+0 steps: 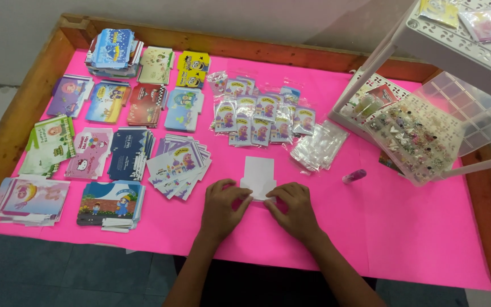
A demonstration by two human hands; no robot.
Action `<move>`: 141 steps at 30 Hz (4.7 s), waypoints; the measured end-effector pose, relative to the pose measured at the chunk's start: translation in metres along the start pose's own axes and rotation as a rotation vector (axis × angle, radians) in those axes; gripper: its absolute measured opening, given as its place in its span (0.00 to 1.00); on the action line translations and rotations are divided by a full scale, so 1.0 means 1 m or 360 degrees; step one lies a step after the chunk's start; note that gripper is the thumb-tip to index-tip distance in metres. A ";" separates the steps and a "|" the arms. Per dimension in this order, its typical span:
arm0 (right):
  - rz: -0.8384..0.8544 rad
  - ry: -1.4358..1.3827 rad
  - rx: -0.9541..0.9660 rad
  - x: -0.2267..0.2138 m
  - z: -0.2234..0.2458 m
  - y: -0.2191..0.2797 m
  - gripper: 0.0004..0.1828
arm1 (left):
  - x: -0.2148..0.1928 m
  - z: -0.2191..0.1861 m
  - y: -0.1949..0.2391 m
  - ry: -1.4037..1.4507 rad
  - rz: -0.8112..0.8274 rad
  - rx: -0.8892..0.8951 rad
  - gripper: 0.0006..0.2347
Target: Packaging small stickers into plastic sleeves and applying a stamp to each one.
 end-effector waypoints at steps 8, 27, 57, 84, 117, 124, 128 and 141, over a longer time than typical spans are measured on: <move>0.0081 -0.0018 0.0084 0.003 -0.003 -0.007 0.10 | 0.004 0.002 -0.001 -0.0029 0.0018 -0.0036 0.05; 0.0066 -0.0095 0.0199 0.010 -0.008 -0.009 0.12 | 0.012 0.006 0.000 -0.0252 0.0006 0.0035 0.08; 0.0019 -0.0074 -0.0108 0.009 -0.008 -0.002 0.09 | 0.000 -0.053 0.059 -0.0856 -0.0376 0.0100 0.16; -0.0073 -0.0026 -0.0186 0.004 -0.002 0.001 0.13 | -0.006 -0.053 0.037 -0.0523 -0.0282 0.0154 0.12; -0.0032 0.0440 -0.0296 0.002 -0.021 0.001 0.06 | 0.007 -0.032 0.005 -0.0619 0.0041 0.0602 0.05; 0.0065 0.0193 -0.0124 -0.002 -0.013 -0.008 0.03 | 0.001 -0.028 -0.003 -0.0466 0.0081 0.0376 0.07; 0.0089 0.0124 -0.0006 -0.002 -0.015 -0.009 0.04 | 0.006 -0.024 -0.004 -0.0448 0.0065 0.0287 0.06; 0.0136 0.0024 0.0188 0.001 -0.020 -0.014 0.08 | 0.018 -0.009 -0.009 -0.0312 0.0115 0.0134 0.06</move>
Point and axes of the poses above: each hand's wrist, its own y-axis away from the middle knuckle, its own x-axis out of the palm, z = x × y, the point moved 5 cm from there along -y, towards the middle knuckle, and after that the axes turned 5 degrees about -x, right-handed, at the moved point
